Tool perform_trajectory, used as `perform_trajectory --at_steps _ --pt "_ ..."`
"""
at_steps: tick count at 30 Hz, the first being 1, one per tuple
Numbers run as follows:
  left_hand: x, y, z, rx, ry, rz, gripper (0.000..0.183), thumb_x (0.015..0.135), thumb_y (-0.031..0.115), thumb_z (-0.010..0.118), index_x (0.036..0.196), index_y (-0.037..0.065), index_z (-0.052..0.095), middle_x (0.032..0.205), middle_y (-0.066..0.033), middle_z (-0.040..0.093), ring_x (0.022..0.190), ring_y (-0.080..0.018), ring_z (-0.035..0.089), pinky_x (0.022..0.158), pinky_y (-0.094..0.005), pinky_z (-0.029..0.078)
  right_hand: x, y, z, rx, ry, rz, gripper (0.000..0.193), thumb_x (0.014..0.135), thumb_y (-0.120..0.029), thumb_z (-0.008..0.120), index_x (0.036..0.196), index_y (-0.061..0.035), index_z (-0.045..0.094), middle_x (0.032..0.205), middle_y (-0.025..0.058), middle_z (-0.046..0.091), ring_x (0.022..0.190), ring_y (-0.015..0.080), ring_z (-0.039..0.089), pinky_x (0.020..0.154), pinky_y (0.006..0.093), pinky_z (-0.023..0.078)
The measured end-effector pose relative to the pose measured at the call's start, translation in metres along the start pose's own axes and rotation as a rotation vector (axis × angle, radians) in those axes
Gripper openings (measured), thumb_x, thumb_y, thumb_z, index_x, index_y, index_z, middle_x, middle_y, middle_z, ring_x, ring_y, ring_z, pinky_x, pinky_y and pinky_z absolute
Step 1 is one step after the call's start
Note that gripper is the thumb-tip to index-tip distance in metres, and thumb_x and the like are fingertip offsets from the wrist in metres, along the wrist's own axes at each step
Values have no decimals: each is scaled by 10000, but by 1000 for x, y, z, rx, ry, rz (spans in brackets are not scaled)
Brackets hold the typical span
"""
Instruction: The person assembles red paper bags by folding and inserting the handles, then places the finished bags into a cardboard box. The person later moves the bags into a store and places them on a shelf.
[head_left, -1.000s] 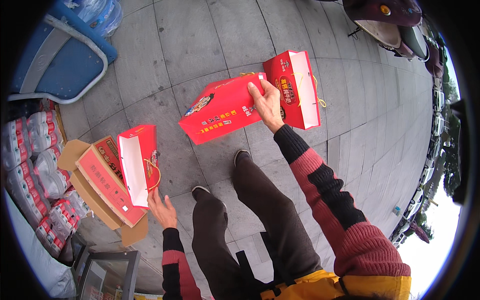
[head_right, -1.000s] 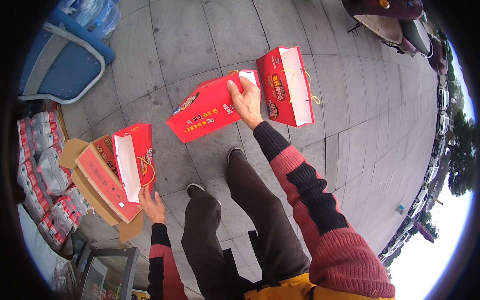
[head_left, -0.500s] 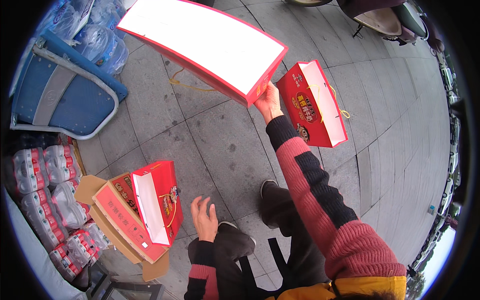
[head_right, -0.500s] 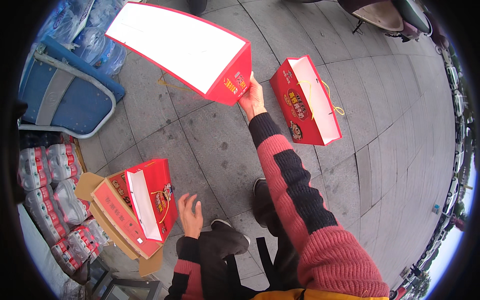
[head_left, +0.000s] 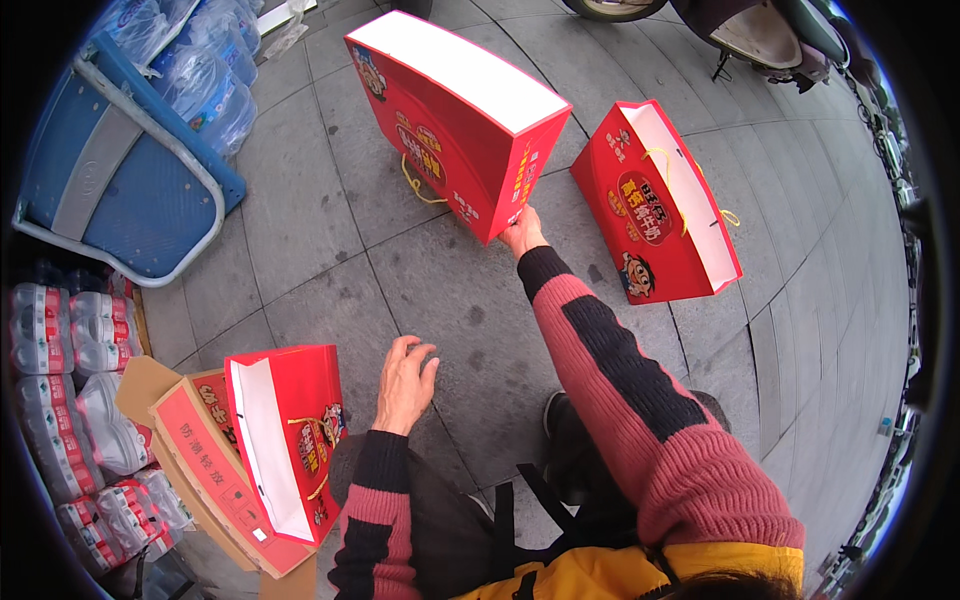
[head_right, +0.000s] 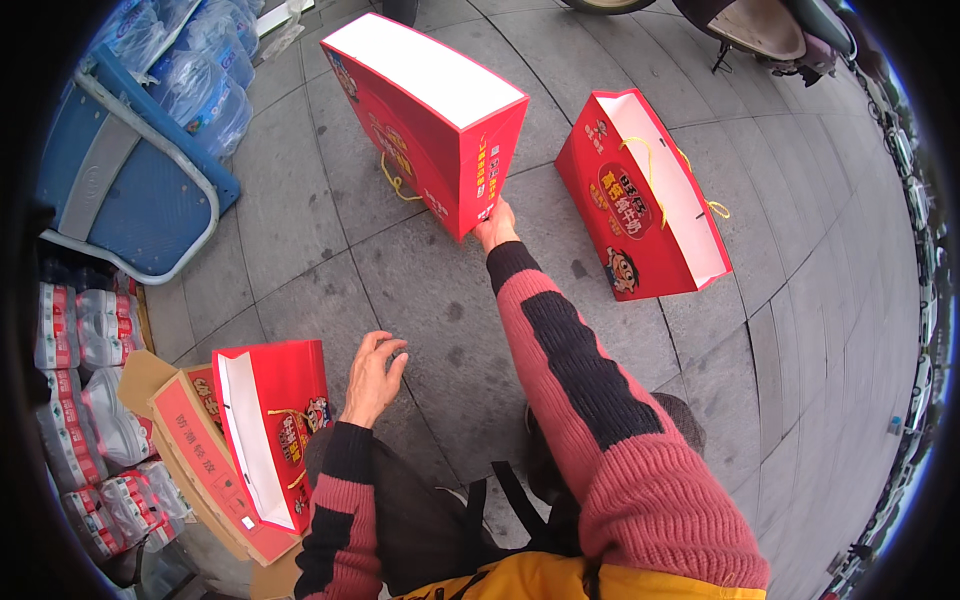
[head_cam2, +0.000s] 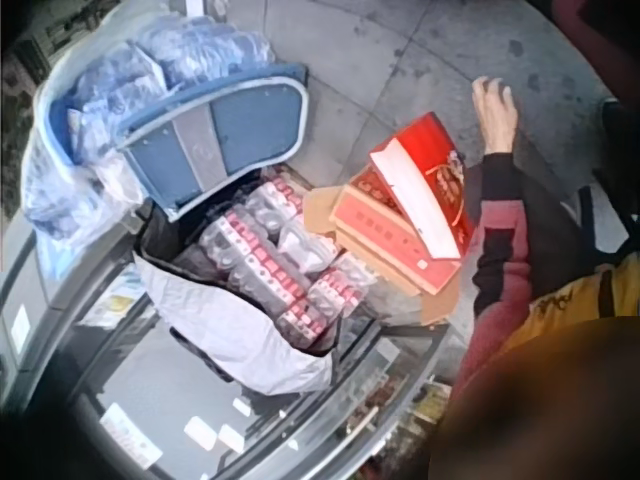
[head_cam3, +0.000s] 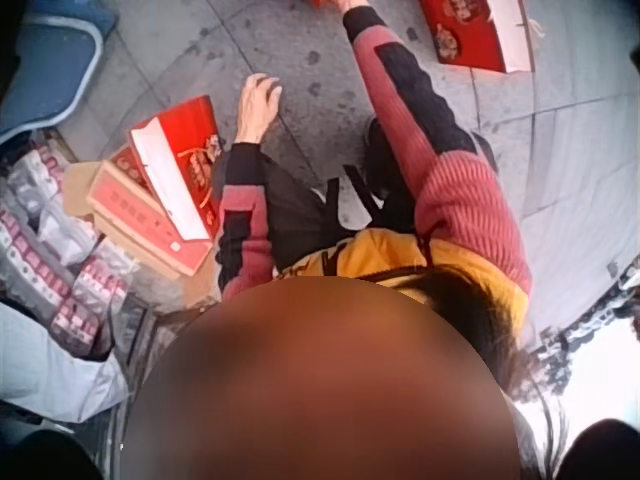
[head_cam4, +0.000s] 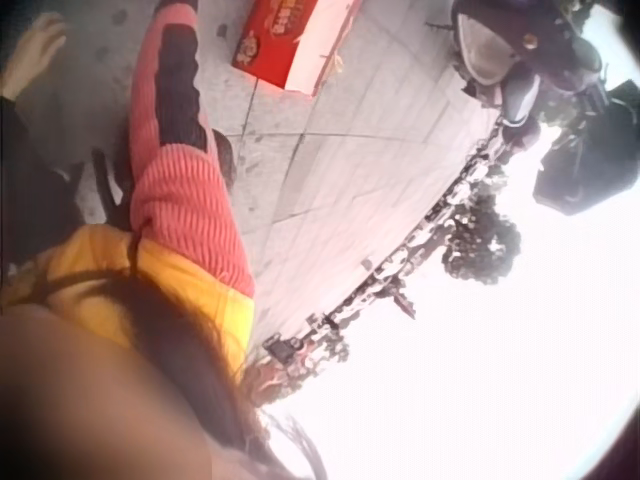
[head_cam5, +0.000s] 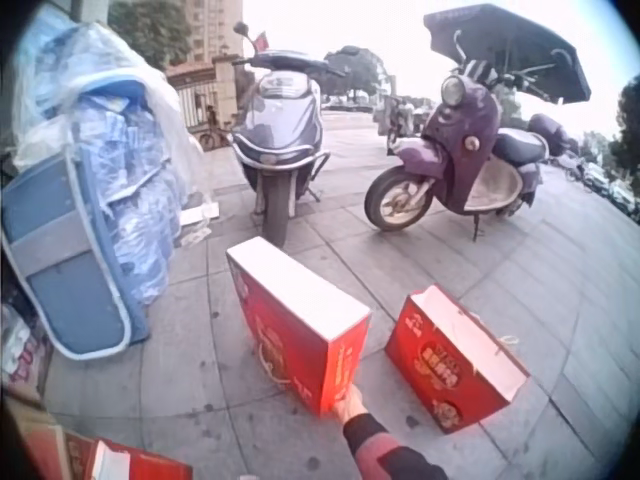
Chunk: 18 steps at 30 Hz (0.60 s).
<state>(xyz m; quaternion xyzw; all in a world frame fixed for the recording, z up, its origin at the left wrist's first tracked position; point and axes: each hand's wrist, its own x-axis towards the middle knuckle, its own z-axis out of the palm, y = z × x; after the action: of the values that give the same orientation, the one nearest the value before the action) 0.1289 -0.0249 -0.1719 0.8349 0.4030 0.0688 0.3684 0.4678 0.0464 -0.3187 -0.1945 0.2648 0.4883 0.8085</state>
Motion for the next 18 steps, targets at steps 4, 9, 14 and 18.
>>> perform_trajectory --at_steps 4,9,14,18 --pt "-12 -3 -2 -7 -31 -21 235 870 159 640 1070 39 669 1203 -149 553 1059 -339 589 893 -398 480 9 3 39 76 -184 84 354 1000 -187 328 1225 27 496 1279 210 557 1096 367 602 903 582 504" --pt "-26 -18 -13 12 -27 -45 222 876 171 637 1058 49 675 1150 -153 583 1059 -353 589 892 -414 480 42 7 29 -7 -248 93 411 1009 -261 332 1280 12 476 1307 200 549 1118 363 599 892 598 507" --pt "-40 -25 -23 32 13 -60 205 854 149 660 1020 31 688 1075 -149 596 1013 -355 595 875 -426 483 48 33 10 -84 195 -240 428 1019 -252 258 1281 18 462 1290 188 561 1133 374 589 917 592 483" --pt "-50 -27 -33 26 22 -79 200 859 150 655 1018 33 687 1070 -152 596 1014 -356 595 874 -426 484 40 59 54 -184 72 -138 466 1010 -227 174 1279 16 468 1306 188 558 1137 355 592 938 624 451"
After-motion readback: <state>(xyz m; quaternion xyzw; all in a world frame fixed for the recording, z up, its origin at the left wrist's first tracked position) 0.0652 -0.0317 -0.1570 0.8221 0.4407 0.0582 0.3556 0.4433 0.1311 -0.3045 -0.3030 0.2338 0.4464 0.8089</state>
